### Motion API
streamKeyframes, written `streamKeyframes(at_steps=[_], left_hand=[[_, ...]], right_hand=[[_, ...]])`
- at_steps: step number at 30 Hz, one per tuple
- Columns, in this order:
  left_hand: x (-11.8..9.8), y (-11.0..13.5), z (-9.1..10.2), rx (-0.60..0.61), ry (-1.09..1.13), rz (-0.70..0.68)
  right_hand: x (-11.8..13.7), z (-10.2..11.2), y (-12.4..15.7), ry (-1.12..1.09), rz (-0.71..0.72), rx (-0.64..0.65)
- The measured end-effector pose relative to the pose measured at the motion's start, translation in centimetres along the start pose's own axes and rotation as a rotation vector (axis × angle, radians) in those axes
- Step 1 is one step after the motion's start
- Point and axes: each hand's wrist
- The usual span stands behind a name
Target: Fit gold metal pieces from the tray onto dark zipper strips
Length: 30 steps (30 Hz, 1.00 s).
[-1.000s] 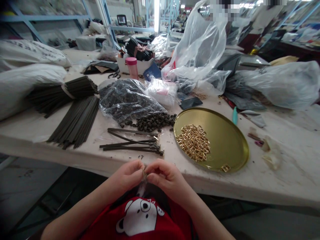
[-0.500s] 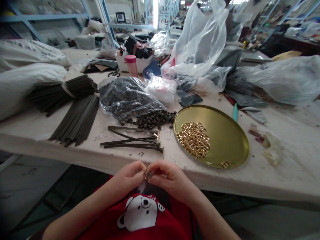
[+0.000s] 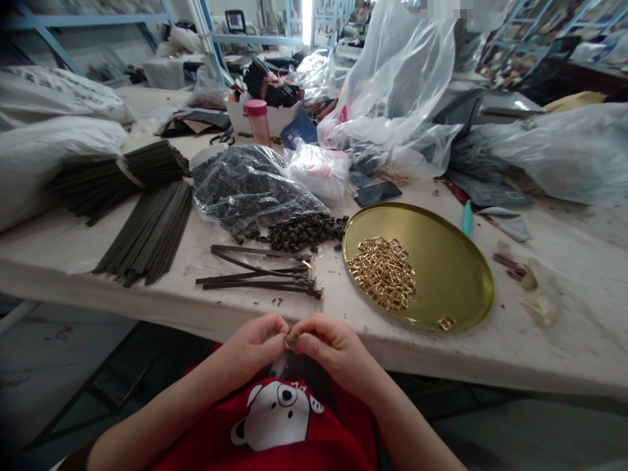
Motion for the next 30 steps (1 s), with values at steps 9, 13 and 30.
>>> streamKeyframes(at_steps=[9,13,30], left_hand=[[0.2,-0.3,0.0,-0.032,-0.146,0.011],[0.3,-0.4,-0.1,-0.035,-0.146,0.020],[1.0,-0.5,-0.2,-0.006,-0.197,-0.040]], right_hand=[[-0.3,0.5,0.0,-0.250,-0.196,0.050],[-0.7,0.5,-0.1,-0.205,-0.210,0.030],[-1.8,-1.3,0.0,-0.204,-0.190,-0.242]])
Point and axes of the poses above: each hand's wrist, its own y-axis away from the middle knuckle, its own z-axis out of the back of the hand, x = y × z, and after that the axes turned 5 degrees about x, right-handed
